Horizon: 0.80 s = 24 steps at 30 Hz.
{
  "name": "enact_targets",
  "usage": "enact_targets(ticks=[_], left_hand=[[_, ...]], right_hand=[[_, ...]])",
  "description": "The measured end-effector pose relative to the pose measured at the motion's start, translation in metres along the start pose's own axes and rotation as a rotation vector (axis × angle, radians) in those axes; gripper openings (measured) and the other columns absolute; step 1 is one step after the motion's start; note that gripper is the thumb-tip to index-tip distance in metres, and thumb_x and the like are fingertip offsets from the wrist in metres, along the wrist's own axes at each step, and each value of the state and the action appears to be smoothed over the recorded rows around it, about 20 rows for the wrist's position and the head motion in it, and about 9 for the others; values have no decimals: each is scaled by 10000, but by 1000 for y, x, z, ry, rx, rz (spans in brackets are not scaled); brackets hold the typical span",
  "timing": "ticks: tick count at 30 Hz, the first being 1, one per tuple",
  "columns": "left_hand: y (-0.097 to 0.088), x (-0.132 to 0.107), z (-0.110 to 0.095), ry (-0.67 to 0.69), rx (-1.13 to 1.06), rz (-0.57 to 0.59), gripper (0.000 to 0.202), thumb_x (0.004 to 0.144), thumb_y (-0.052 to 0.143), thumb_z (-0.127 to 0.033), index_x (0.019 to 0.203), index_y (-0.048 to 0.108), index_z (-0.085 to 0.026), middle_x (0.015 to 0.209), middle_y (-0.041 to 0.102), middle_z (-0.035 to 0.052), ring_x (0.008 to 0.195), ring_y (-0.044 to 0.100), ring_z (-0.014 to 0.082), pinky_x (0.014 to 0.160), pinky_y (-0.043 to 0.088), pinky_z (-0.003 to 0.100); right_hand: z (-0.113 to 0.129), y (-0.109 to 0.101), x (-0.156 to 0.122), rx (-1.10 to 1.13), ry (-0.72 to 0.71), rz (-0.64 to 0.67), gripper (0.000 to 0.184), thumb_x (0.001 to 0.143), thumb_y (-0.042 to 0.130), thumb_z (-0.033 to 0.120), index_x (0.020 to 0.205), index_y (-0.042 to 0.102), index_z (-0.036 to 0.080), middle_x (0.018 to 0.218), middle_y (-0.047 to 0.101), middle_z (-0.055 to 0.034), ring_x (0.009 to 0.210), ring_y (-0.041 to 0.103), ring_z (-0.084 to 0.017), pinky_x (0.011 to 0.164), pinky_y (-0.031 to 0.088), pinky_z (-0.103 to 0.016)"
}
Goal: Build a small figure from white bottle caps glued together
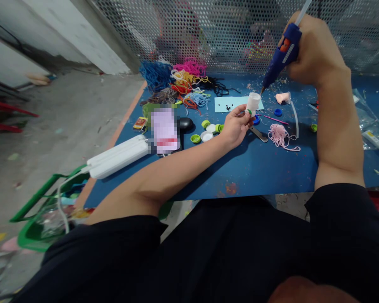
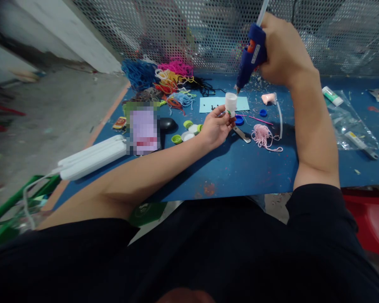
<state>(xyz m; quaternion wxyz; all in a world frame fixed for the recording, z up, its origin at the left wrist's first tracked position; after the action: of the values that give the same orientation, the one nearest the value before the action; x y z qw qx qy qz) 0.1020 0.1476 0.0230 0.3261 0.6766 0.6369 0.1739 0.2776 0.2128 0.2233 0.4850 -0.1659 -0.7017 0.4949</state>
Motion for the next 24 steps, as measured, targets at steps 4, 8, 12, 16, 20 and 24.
enact_targets(ticks=[4, 8, 12, 16, 20, 24], left_hand=[[1, 0, 0, -1, 4, -3, 184, 1011, 698, -31, 1040, 730, -210, 808, 707, -26, 720, 706, 84, 757, 553, 217], [-2, 2, 2, -13, 2, -10, 232, 977, 736, -53, 1138, 754, -219, 832, 714, -14, 765, 728, 106, 789, 571, 242], [-3, 3, 3, -22, 4, -15, 267, 986, 741, -69, 1196, 765, -232, 860, 706, -15, 793, 730, 111, 823, 573, 255], [-1, 1, 1, 2, 22, -3, 173, 1023, 707, -50, 1073, 751, -209, 863, 706, -6, 768, 704, 104, 812, 553, 254], [1, 0, 0, 8, 41, 11, 181, 1027, 697, -45, 1064, 746, -216, 873, 709, -8, 777, 702, 109, 819, 551, 260], [0, 0, 0, 7, 31, 8, 183, 1001, 719, -46, 1053, 755, -218, 879, 703, -1, 788, 702, 118, 835, 557, 277]], right_hand=[[-1, 0, 0, 1, 23, 9, 496, 691, 678, 97, 1182, 746, 111, 1340, 838, -160, 1273, 829, -502, 1075, 665, -633], [-3, 2, -1, 12, 14, -12, 463, 695, 666, 129, 1152, 737, 145, 1313, 832, -117, 1276, 830, -466, 1084, 660, -623], [-5, 3, -1, 27, -19, -23, 453, 711, 685, 152, 1160, 747, 144, 1326, 840, -121, 1261, 836, -453, 1075, 664, -597], [-1, 0, 0, 40, 15, -5, 512, 692, 667, 91, 1194, 765, 129, 1317, 848, -128, 1245, 841, -462, 1074, 666, -611], [3, -2, 0, 30, 19, 6, 511, 652, 642, 42, 1143, 759, 117, 1365, 834, -139, 1286, 824, -500, 1088, 664, -634], [-1, 2, 1, 14, -30, -20, 493, 604, 642, 67, 1085, 727, 133, 1378, 820, -130, 1273, 829, -484, 1055, 680, -602]])
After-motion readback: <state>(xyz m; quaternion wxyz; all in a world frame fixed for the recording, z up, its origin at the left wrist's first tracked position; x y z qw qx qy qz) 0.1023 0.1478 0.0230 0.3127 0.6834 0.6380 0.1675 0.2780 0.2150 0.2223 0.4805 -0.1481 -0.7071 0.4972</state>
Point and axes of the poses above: each hand's wrist, its own x-axis towards the middle knuckle, its own y-axis out of the palm, z = x × y, the point moved 5 cm from there along x, towards the middle knuckle
